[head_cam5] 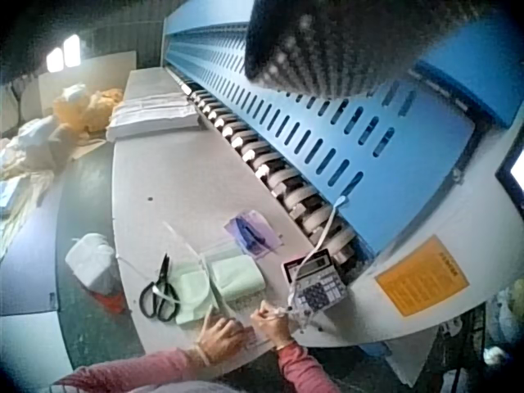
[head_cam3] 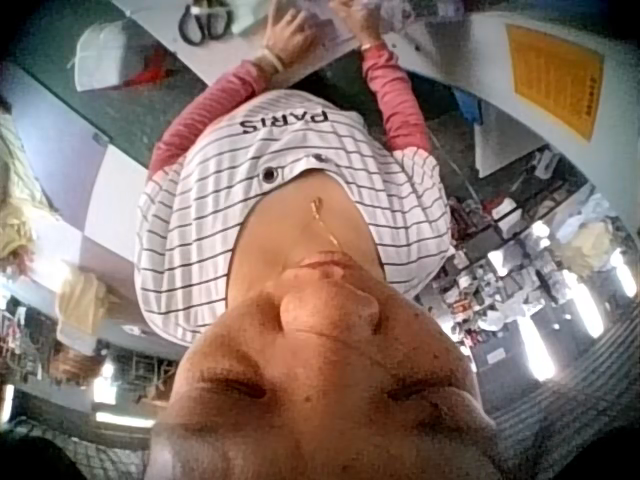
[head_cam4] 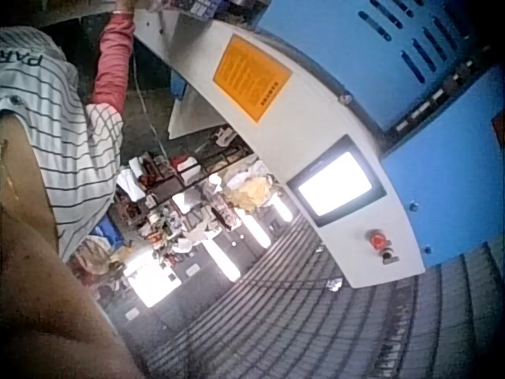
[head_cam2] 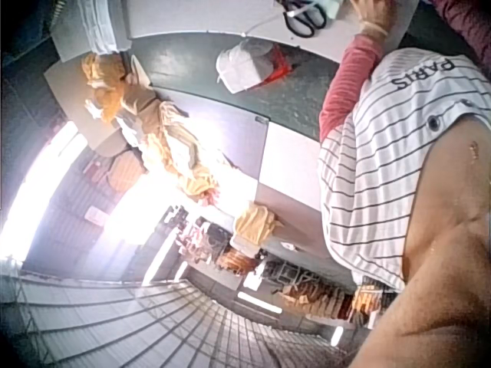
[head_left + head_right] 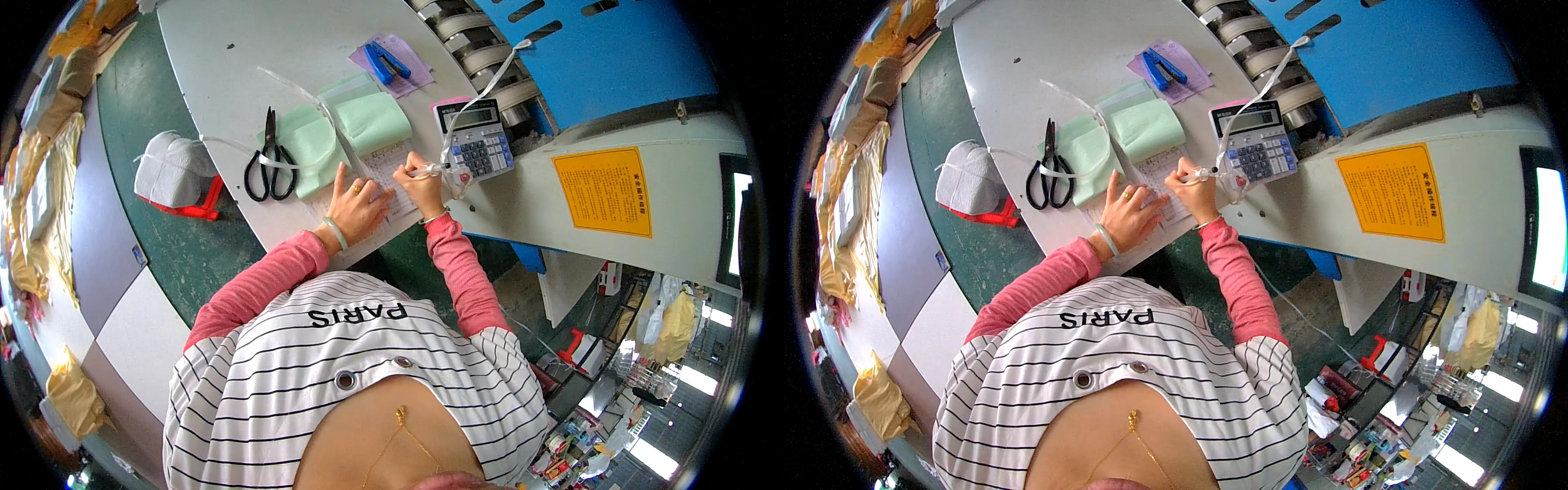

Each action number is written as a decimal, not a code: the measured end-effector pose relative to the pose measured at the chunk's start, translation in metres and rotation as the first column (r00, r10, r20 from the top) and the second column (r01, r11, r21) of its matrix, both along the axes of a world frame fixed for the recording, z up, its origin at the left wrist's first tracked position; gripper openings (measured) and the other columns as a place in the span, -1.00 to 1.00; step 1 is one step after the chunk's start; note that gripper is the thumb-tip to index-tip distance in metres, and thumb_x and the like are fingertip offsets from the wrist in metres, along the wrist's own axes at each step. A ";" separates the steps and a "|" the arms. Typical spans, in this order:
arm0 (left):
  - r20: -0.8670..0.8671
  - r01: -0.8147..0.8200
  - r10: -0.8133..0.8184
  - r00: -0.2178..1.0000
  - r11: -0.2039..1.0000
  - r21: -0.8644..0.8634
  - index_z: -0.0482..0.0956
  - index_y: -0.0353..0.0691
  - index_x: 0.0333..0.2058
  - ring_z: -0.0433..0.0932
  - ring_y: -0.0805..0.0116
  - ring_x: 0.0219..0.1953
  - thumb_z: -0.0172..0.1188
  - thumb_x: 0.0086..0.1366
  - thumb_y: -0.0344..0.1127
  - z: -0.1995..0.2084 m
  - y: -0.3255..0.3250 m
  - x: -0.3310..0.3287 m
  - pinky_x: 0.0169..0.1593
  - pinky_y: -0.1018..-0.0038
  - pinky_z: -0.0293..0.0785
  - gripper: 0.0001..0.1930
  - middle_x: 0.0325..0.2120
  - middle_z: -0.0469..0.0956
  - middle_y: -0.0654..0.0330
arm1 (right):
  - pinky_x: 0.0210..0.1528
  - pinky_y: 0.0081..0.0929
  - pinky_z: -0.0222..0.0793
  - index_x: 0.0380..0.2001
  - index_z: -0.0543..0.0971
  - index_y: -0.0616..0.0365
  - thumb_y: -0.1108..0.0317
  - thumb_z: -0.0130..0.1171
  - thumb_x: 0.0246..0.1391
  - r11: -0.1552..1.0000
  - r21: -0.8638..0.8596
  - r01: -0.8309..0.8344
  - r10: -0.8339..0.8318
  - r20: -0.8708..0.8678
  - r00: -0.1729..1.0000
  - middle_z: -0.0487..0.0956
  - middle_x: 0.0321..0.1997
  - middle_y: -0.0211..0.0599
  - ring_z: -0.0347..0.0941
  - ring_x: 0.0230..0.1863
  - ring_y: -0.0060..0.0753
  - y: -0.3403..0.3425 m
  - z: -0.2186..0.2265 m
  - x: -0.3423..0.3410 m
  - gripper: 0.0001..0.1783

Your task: The person writes on a document with a pen, then folds a stack of white fabric items on a table. They use scissors to cut a plastic bag and place the folded items inside. The person then returns to the document to write and uses a calculator.

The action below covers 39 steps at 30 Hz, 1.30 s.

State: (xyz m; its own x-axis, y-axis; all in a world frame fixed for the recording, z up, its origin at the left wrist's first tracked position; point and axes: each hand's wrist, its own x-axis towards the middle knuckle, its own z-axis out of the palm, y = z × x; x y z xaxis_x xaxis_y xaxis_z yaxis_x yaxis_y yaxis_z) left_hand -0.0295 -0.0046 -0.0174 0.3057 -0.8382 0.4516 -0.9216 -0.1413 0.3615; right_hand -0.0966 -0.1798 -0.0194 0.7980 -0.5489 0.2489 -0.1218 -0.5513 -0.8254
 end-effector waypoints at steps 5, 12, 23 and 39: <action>-0.003 -0.010 0.010 1.000 1.000 -0.005 0.56 0.06 -0.12 0.40 0.32 -0.10 0.30 -0.02 -0.20 -0.002 0.000 0.001 0.28 -0.24 -0.12 -0.60 -0.30 0.38 0.30 | -0.62 -0.43 0.13 -0.69 0.25 0.18 0.49 0.20 -0.20 0.999 -0.041 -0.008 0.007 -0.011 1.000 0.21 -0.77 -0.36 0.14 -0.68 -0.58 0.001 0.000 0.001 -0.71; 0.004 -0.013 0.013 1.000 1.000 -0.002 0.56 0.06 -0.12 0.40 0.32 -0.10 0.29 0.00 -0.20 0.000 -0.001 -0.001 0.28 -0.25 -0.10 -0.61 -0.31 0.38 0.31 | -0.62 -0.45 0.10 -0.69 0.25 0.17 0.51 0.20 -0.18 1.000 0.012 0.001 -0.001 0.050 0.999 0.21 -0.77 -0.42 0.12 -0.66 -0.63 -0.001 -0.005 -0.001 -0.71; 0.064 -0.031 0.030 0.998 0.999 0.013 0.55 0.10 -0.07 0.41 0.33 -0.10 0.26 0.05 -0.20 -0.010 -0.002 0.000 0.28 -0.22 -0.11 -0.61 -0.26 0.42 0.31 | -0.68 -0.51 0.04 -0.74 0.27 0.08 0.23 0.24 0.04 0.867 0.494 0.069 -0.117 0.067 0.991 0.24 -0.77 -0.54 0.14 -0.74 -0.68 -0.008 0.010 0.001 -0.57; 0.054 -0.030 0.034 0.998 0.996 -0.086 0.54 -0.05 -0.39 0.46 0.33 -0.07 0.22 0.05 -0.28 -0.013 0.002 0.001 0.28 -0.26 -0.13 -0.88 -0.25 0.50 0.27 | -0.54 -0.26 0.17 -0.74 0.36 0.24 -0.24 -0.06 0.17 0.979 -0.027 0.203 -0.198 -0.387 0.901 0.29 -0.76 -0.13 0.29 -0.67 -0.19 0.013 0.046 -0.061 -0.28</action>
